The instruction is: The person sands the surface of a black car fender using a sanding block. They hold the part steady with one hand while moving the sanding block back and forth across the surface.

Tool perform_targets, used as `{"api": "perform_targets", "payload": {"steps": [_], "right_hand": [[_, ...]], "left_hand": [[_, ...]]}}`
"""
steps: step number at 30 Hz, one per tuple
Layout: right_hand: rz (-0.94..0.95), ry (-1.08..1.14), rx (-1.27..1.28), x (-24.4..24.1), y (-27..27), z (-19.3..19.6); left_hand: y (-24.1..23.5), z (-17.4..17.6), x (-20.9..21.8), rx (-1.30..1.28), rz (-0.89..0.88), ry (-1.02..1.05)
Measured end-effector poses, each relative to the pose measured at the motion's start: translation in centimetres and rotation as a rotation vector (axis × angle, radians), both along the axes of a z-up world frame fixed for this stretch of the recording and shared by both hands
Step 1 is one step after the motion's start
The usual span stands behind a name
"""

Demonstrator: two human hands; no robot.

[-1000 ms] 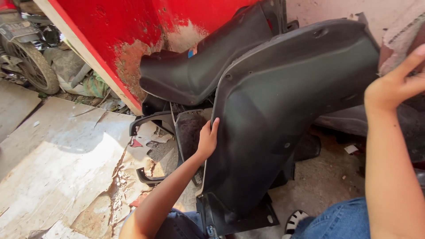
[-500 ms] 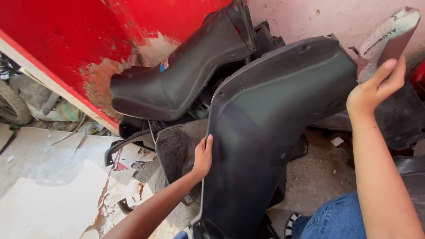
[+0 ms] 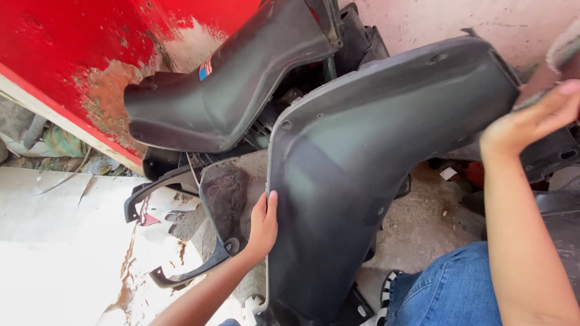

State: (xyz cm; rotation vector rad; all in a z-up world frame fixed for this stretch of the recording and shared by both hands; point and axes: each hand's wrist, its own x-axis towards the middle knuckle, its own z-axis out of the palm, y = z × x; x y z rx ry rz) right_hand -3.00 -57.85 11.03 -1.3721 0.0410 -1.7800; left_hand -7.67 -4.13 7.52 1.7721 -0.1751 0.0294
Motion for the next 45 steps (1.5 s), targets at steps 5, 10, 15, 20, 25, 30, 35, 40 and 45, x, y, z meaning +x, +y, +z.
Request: {"api": "perform_targets", "payload": {"steps": [5, 10, 15, 20, 25, 30, 35, 40, 45], "right_hand": [[-0.004, 0.115, -0.120, -0.9, 1.8, 1.2], [-0.003, 0.117, 0.018, -1.2, 0.3, 0.4], [-0.033, 0.123, 0.090, 0.5, -0.8, -1.7], [0.003, 0.134, -0.068, -2.7, 5.7, 4.4], [0.103, 0.144, -0.060, -3.5, 5.8, 5.4], [0.235, 0.024, 0.244, -1.5, -0.3, 1.2], [0.327, 0.014, 0.264, -0.9, -0.9, 0.7], [0.342, 0.039, 0.244, -1.7, -1.2, 0.9], [0.250, 0.009, 0.034, -5.0, 3.2, 4.4]], "left_hand": [[-0.4, -1.8, -0.1, -0.016, 0.008, 0.021], [-0.4, -3.7, 3.7, -0.016, -0.063, 0.018], [-1.9, 4.5, 10.3, -0.394, -0.302, 0.391], [-4.1, 1.5, 12.5, -0.173, -0.223, 0.033], [-5.0, 2.0, 10.8, -0.136, -0.148, -0.172], [-4.4, 9.0, 7.9, 0.370, -0.109, 0.013], [-6.0, 6.2, 11.6, -0.077, -0.262, -0.039], [-6.8, 4.8, 12.1, -0.259, -0.334, -0.017], [-6.2, 5.2, 10.8, -0.311, -0.332, 0.011]]}}
